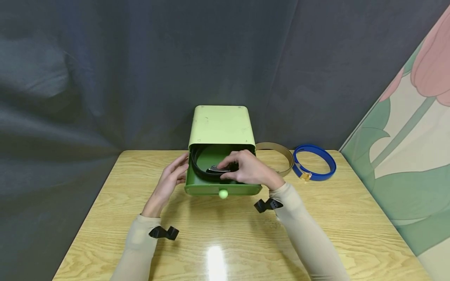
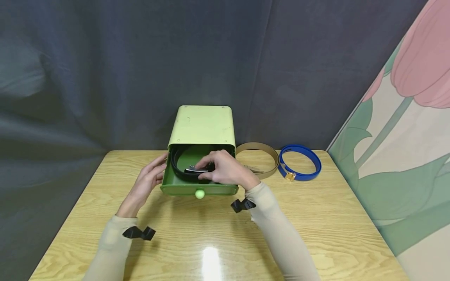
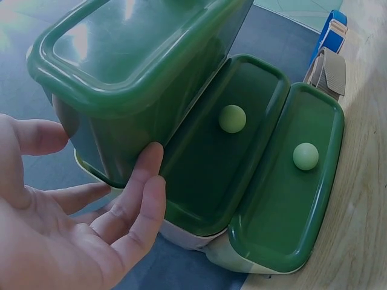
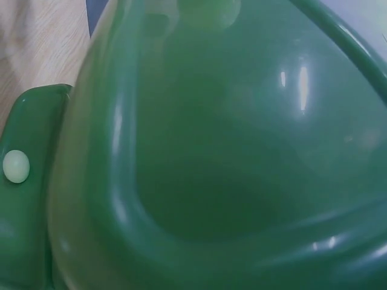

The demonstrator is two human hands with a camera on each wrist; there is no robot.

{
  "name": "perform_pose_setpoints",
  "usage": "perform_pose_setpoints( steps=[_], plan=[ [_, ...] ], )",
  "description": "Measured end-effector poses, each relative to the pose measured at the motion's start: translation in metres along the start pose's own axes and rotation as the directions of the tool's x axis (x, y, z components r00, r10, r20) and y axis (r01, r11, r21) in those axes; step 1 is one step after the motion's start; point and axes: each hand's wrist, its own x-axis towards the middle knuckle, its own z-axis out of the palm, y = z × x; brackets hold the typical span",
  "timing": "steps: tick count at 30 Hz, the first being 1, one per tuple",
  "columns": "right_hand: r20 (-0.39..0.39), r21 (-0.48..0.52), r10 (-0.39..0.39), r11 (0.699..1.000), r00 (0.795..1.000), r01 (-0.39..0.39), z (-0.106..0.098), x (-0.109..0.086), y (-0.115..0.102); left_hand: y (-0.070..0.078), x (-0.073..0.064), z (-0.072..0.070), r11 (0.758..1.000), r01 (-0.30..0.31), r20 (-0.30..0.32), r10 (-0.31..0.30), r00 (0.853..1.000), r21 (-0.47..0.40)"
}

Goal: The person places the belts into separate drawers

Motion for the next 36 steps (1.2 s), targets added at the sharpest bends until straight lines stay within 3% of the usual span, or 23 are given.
perform_pose_setpoints(
  steps=[20,25,27,29,33,36],
  plan=[
    [0.017,0.060,0.046,0.997,0.999,-0.047,-0.005,-0.004,-0.005,-0.002,0.000,0.001,1.000,-0.010,-0.008,0.010,1.000,-0.019],
    [-0.111,0.115,0.033,0.993,0.993,-0.020,-0.007,-0.014,-0.007,-0.002,0.000,0.002,0.999,-0.012,-0.014,0.012,1.000,-0.030],
    [-0.207,0.132,0.010,0.991,0.978,0.018,-0.007,-0.020,-0.010,-0.002,0.001,0.002,0.999,-0.011,-0.018,0.011,1.000,-0.032],
    [-0.311,0.143,-0.018,0.988,0.950,0.065,-0.005,-0.026,-0.014,-0.002,0.000,0.002,0.999,-0.013,-0.015,0.012,1.000,-0.032],
    [-0.495,0.139,-0.076,0.976,0.866,0.166,0.000,-0.040,-0.019,-0.001,0.000,0.003,1.000,-0.009,-0.015,0.008,1.000,-0.028],
    [-0.580,0.147,-0.102,0.963,0.808,0.227,0.006,-0.049,-0.022,0.000,0.001,0.003,1.000,-0.002,-0.021,0.001,1.000,-0.027]
  ],
)
